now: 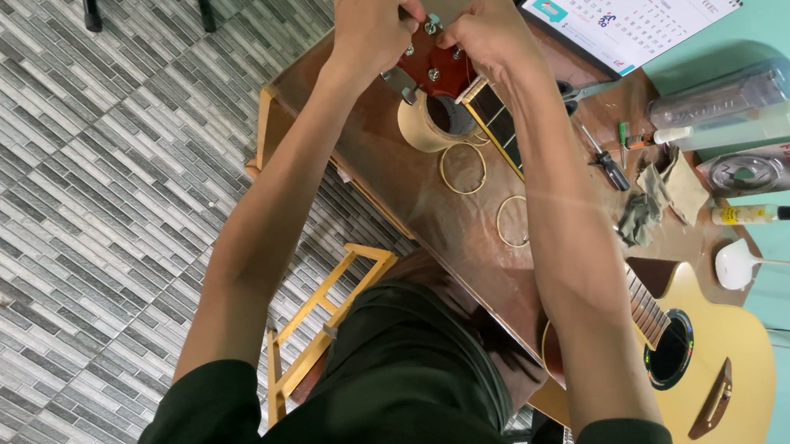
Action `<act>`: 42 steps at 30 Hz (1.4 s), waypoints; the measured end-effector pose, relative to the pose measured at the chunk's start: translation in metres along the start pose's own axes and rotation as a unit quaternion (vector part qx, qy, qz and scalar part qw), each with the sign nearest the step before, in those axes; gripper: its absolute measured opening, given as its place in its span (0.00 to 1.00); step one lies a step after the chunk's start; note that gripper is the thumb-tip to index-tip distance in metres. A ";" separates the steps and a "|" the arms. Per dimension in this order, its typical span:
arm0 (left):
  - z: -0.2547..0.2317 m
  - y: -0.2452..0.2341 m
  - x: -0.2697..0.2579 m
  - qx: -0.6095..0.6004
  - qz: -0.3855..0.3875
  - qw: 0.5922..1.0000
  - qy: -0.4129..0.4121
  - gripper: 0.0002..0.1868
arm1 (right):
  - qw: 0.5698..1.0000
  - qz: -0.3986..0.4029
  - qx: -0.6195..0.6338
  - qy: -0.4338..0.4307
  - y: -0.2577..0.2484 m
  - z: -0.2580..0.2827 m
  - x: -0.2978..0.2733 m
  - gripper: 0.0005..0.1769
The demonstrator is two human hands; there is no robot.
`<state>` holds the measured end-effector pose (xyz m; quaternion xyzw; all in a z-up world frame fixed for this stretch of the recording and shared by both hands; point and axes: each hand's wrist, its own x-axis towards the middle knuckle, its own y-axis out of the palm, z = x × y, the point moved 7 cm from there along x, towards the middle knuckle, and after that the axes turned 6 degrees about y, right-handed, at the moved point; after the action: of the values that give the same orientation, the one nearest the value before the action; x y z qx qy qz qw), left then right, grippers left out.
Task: The person replaces a guitar string on an acoustic guitar. They use a string winder to remove the old string from the tuning peg, then insert a new string through the soundhole and wind it onto the tuning peg. Finally, they handle a coiled string on the table.
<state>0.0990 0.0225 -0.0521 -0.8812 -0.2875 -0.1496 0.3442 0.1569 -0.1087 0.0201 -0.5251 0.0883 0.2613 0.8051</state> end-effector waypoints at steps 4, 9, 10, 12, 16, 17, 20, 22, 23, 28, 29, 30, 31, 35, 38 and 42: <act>0.000 0.000 0.002 0.003 0.009 1.000 0.001 0.11 | 0.999 -0.012 0.041 -0.004 0.001 -0.001 -0.004 0.39; -0.007 -0.001 0.004 0.000 0.046 0.999 0.013 0.08 | 0.998 -0.016 0.054 -0.030 0.004 -0.009 0.005 0.35; -0.009 0.001 0.005 0.005 0.062 0.998 0.027 0.07 | 0.997 -0.016 0.062 -0.041 0.005 -0.009 0.005 0.34; -0.009 0.005 0.010 -0.001 0.077 0.996 0.038 0.07 | 0.996 -0.016 0.074 -0.040 0.006 -0.013 0.010 0.33; -0.008 0.006 0.012 0.007 0.093 0.995 0.044 0.05 | 0.995 0.001 0.081 -0.058 0.009 -0.009 0.008 0.12; -0.008 0.006 0.011 0.007 0.093 0.995 0.045 0.05 | 0.995 0.001 0.082 -0.058 0.009 -0.013 0.012 0.12; -0.010 0.003 0.008 -0.016 0.087 0.995 0.051 0.05 | 0.993 -0.004 0.035 -0.110 0.009 -0.012 0.016 0.17; -0.013 0.001 0.006 -0.036 0.095 0.993 0.063 0.04 | 0.992 0.017 0.029 -0.124 0.009 -0.008 0.010 0.16; -0.011 0.002 0.007 -0.035 0.095 0.993 0.064 0.04 | 0.992 0.016 0.030 -0.123 0.009 -0.009 0.011 0.16; -0.009 0.002 0.007 -0.033 0.073 0.992 0.098 0.02 | 0.985 0.030 -0.001 -0.169 0.014 -0.011 0.019 0.15; -0.008 0.003 0.007 -0.033 0.073 0.992 0.097 0.02 | 0.985 0.030 -0.001 -0.169 0.018 -0.013 0.021 0.15; -0.008 0.003 0.007 -0.023 0.066 0.992 0.107 0.03 | 0.982 0.004 -0.004 -0.187 0.018 -0.013 0.022 0.13; -0.009 0.003 0.008 -0.013 0.058 0.991 0.117 0.03 | 0.979 -0.023 -0.007 -0.204 0.017 -0.012 0.023 0.11; -0.003 0.008 0.013 -0.015 0.058 0.990 0.125 0.03 | 0.986 -0.084 -0.045 -0.139 0.013 -0.005 0.006 0.08; -0.008 0.007 0.019 -0.051 0.083 0.987 0.129 0.09 | 0.978 -0.136 -0.079 -0.134 0.014 -0.006 0.002 0.08; 0.000 0.022 0.031 -0.036 0.169 0.985 0.014 0.11 | 0.946 -0.226 -0.101 -0.210 0.015 -0.001 -0.002 0.07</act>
<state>0.1363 0.0220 -0.0494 -0.9267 -0.1242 -0.1116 0.3366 0.1475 -0.1058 0.0086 -0.5428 -0.2311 0.1843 0.7861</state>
